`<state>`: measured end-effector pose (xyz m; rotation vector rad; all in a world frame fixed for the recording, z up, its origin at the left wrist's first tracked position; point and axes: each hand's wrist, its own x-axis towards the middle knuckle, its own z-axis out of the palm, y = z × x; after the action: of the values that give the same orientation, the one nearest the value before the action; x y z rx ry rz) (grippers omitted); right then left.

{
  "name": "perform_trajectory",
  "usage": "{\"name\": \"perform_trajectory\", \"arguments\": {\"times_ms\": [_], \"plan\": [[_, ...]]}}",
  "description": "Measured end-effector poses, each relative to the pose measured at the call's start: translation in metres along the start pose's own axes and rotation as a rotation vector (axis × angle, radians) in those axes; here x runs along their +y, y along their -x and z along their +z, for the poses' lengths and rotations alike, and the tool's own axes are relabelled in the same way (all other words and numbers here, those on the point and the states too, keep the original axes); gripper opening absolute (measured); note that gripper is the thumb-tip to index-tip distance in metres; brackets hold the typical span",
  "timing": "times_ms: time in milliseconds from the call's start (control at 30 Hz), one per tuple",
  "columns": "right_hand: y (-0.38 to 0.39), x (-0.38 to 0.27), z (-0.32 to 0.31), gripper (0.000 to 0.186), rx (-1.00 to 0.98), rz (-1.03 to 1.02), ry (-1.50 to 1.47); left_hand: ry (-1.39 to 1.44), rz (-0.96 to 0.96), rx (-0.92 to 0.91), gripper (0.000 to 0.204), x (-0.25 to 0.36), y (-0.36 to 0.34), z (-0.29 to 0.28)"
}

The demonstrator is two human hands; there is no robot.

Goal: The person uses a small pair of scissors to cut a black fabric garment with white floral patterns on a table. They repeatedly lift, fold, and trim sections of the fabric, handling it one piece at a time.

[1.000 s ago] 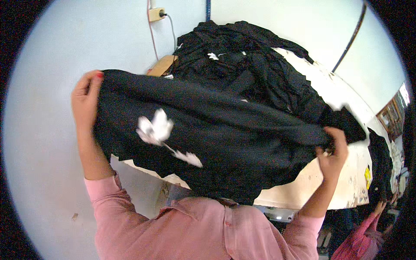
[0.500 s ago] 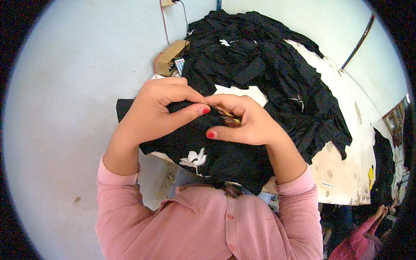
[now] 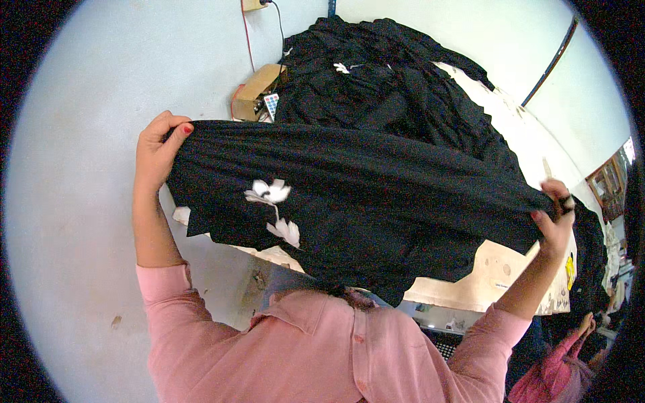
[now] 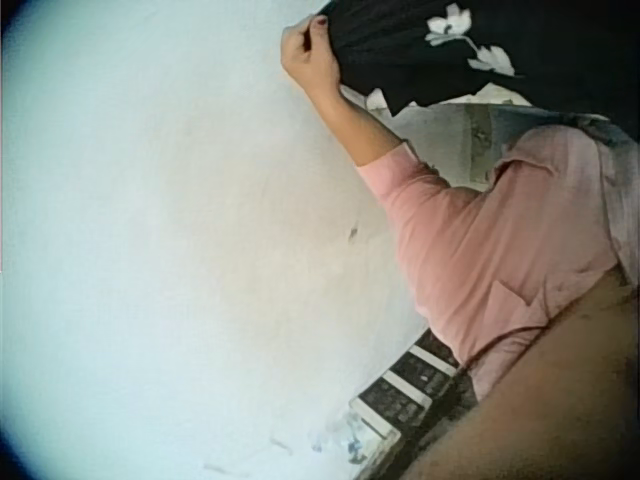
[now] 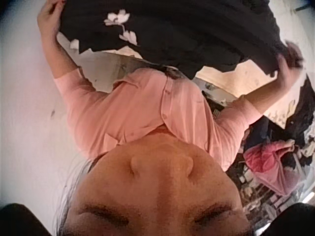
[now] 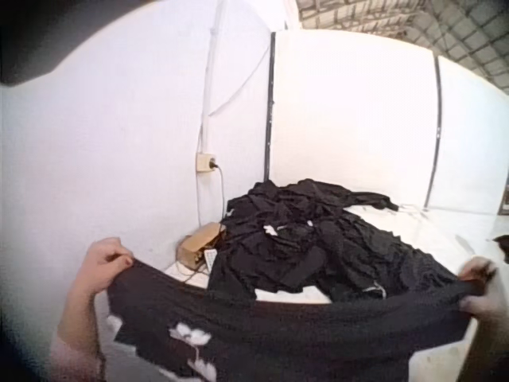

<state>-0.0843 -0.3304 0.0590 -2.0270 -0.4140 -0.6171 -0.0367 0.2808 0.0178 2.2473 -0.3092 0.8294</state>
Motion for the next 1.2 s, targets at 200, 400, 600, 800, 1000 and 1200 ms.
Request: {"name": "perform_trajectory", "arguments": {"times_ms": [200, 400, 600, 800, 1000, 1200], "plan": [[0.053, 0.008, -0.012, 0.058, -0.050, 0.378, 0.573, 0.005, 0.042, -0.216, 0.012, 0.043, 0.024, 0.029], [0.016, -0.011, 0.138, 0.030, -0.209, 0.112, 0.050, 0.207, 0.173, -0.507, 0.009, 0.103, 0.033, 0.073], [-0.012, -0.057, 0.252, 0.036, -0.641, -0.320, -0.293, 0.248, 0.206, -0.525, 0.007, 0.128, 0.035, 0.075], [-0.029, -0.051, 0.222, 0.018, -0.762, -0.103, -0.338, 0.245, 0.067, -0.454, 0.008, 0.105, 0.033, 0.055], [-0.030, -0.033, 0.174, 0.025, -0.704, 0.150, -0.262, 0.318, -0.040, -0.499, 0.011, 0.088, 0.031, 0.054], [-0.015, -0.003, 0.130, 0.027, -0.517, 0.288, -0.312, 0.523, -0.192, -0.452, 0.011, 0.071, 0.027, 0.052]]}}
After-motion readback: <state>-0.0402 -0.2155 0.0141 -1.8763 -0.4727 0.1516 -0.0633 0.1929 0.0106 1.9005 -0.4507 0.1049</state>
